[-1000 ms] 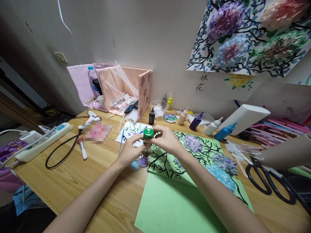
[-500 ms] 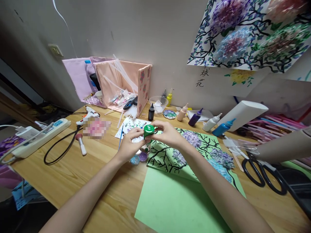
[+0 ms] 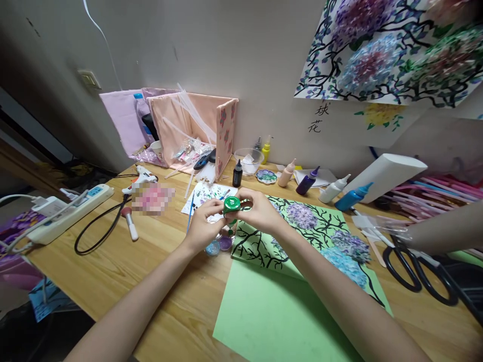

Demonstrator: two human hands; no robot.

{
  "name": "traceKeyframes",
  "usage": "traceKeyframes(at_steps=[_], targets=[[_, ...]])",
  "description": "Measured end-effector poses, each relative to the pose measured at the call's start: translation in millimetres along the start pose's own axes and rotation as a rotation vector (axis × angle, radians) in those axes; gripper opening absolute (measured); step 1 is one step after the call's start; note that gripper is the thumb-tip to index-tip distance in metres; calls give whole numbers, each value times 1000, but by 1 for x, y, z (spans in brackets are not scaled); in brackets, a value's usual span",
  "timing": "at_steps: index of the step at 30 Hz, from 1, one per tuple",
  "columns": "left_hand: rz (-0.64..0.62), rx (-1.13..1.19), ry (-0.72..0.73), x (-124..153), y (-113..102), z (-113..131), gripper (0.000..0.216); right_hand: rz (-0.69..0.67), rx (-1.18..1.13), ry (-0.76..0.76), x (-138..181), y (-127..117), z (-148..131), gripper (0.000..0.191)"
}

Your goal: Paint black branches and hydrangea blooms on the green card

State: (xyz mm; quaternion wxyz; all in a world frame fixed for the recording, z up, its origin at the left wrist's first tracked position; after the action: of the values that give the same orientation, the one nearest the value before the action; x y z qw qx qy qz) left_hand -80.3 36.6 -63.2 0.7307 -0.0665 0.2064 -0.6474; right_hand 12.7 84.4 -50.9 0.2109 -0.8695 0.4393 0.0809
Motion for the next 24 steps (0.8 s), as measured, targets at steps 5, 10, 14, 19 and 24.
traceKeyframes(at_steps=[5,10,14,19,24], targets=[[20,-12,-31,-2,-1,-3,9,-1,-38,36,2,0,3,13],[-52,-32,-127,-5,3,-11,23,18,100,-9,1,-9,-4,12],[-49,25,-166,-5,-1,-10,49,36,164,-31,2,-14,-17,11],[-48,65,-133,-2,1,-4,33,34,216,-47,4,-13,-26,5],[1,137,-230,0,1,-13,31,29,215,-12,4,-10,-18,6]])
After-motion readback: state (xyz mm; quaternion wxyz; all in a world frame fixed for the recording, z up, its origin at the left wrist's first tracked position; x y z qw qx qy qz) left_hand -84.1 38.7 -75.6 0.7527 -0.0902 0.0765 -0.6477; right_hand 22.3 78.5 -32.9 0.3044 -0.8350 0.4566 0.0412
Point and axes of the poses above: each hand's wrist, its own x-axis away from the middle knuckle, its own y-axis out of the palm, z = x × y, the point moved 10 cm from there along -x, towards the middle knuckle, and after that the axes turned 11 degrees about -y, right-handed, at the moved point
